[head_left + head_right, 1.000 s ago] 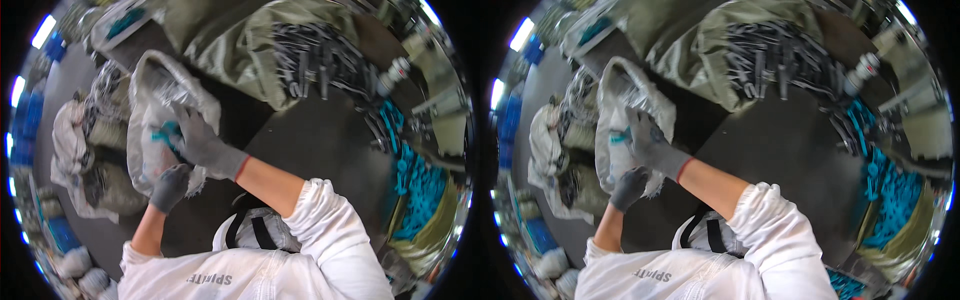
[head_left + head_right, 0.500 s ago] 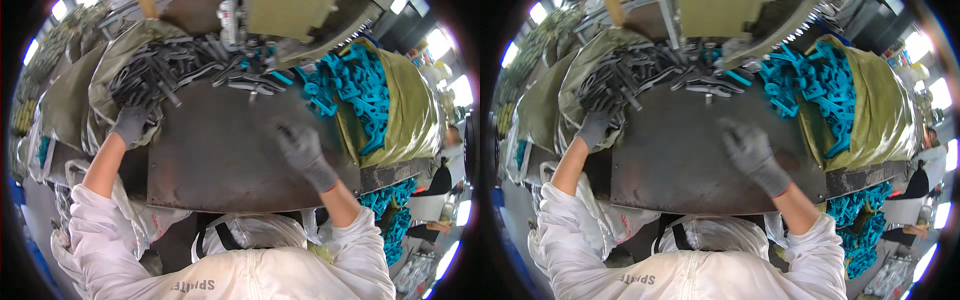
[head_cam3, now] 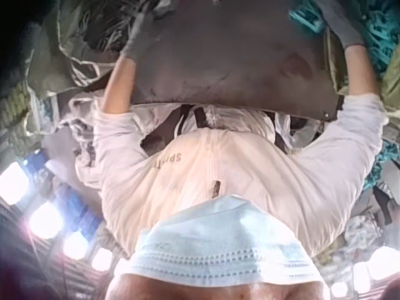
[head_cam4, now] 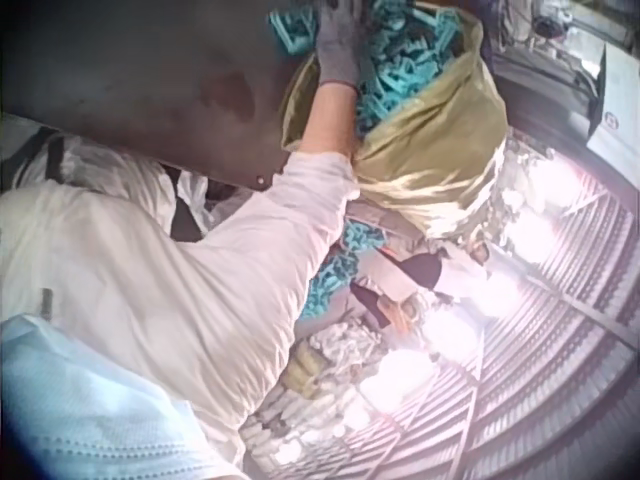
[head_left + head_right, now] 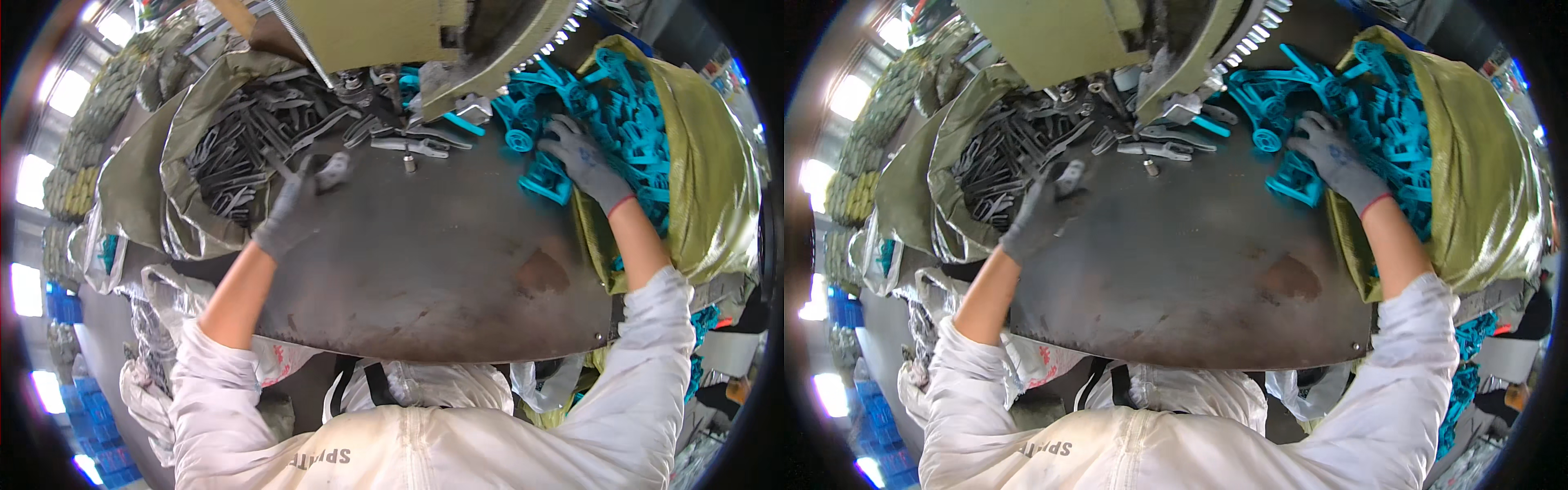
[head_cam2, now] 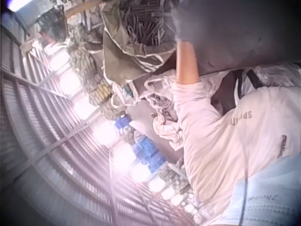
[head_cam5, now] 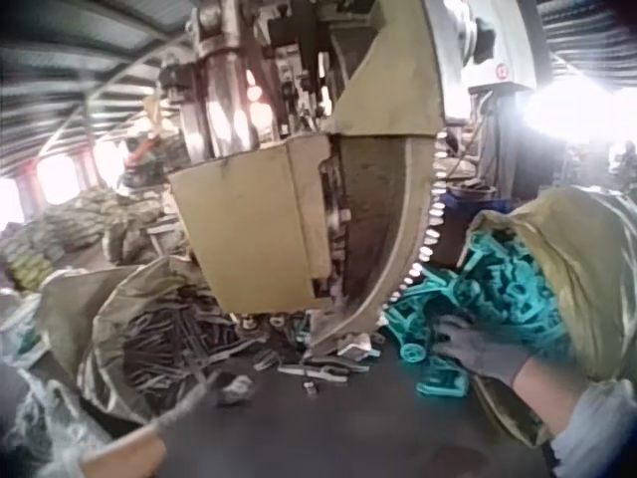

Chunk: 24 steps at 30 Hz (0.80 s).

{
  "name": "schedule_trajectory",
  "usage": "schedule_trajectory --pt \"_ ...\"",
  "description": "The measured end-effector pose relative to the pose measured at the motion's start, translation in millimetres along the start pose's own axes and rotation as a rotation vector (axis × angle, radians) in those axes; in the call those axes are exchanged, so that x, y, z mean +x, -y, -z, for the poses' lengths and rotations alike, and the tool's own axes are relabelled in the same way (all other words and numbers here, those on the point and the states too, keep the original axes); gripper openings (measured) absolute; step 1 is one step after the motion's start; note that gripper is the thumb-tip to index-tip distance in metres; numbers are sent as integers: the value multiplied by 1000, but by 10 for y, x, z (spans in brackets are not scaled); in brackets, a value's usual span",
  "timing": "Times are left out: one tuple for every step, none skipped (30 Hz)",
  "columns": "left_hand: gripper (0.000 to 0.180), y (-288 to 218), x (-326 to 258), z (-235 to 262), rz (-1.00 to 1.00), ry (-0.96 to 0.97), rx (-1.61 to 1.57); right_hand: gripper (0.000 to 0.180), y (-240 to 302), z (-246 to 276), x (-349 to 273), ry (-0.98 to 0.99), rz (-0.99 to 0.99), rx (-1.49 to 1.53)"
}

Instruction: The person assembles teal and grey plastic components into assembled clips using an industrial press machine.

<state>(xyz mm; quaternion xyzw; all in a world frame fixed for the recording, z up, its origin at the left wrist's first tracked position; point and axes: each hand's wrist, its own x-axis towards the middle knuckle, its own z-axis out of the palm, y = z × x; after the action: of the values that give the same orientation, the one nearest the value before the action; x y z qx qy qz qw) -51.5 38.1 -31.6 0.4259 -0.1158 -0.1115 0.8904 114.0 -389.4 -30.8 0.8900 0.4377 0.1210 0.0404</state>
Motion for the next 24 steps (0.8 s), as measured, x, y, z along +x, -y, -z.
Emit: schedule_trajectory --pt "37 27 20 -143 1 -20 4 31 62 57 -33 20 -6 1" --pt "35 21 32 -292 176 -257 419 30 102 73 -31 41 -14 1" --pt "34 42 91 -452 350 -470 827 27 45 99 -95 -30 15 -2" --pt "34 86 96 -492 355 -488 827 27 120 140 -63 -32 29 10" --pt "34 128 99 -516 260 -538 663 29 204 204 -83 -1 -141 131" --pt "35 192 139 -577 161 -569 494 31 275 290 -106 36 -321 239" --pt "27 199 211 -662 156 -601 454 45 387 328 -18 155 -513 197" --pt "27 228 249 -596 156 -611 455 45 560 359 46 156 -505 202" --pt "30 241 258 -460 178 -554 446 53 820 426 152 154 -606 419" --pt "32 229 335 -538 206 -469 427 61 927 491 147 153 -728 621" --pt "31 235 390 -640 197 -463 378 62 961 145 102 -370 -362 506" --pt "31 230 409 -649 200 -459 377 55 1035 132 166 -227 -499 722" --pt "31 213 417 -640 216 -454 406 49 1166 148 281 -77 -628 940" --pt "30 194 427 -635 232 -450 434 49 1291 208 365 -78 -627 943" --pt "30 184 429 -628 235 -453 433 43 1438 295 440 -116 -762 1461" --pt "29 171 449 -644 245 -477 396 38 1560 366 504 -160 -878 1980" --pt "28 169 469 -647 255 -500 358 35 1663 380 567 -214 -956 2089" --pt "28 153 465 -631 250 -507 361 35 1686 394 598 -209 -947 2093" --pt "29 143 462 -609 249 -513 399 36 1703 412 631 -212 -918 2093" --pt "29 131 451 -593 247 -519 437 38 1720 429 661 -216 -889 2093" --pt "29 116 457 -614 243 -519 434 38 1705 424 656 -214 -885 2089" --pt "29 90 464 -642 255 -522 473 39 1677 411 637 -138 -809 2015" --pt "29 69 466 -660 267 -525 511 41 1666 414 629 -65 -734 1939" --pt "29 71 470 -643 266 -525 508 41 1710 443 647 -63 -734 1936"
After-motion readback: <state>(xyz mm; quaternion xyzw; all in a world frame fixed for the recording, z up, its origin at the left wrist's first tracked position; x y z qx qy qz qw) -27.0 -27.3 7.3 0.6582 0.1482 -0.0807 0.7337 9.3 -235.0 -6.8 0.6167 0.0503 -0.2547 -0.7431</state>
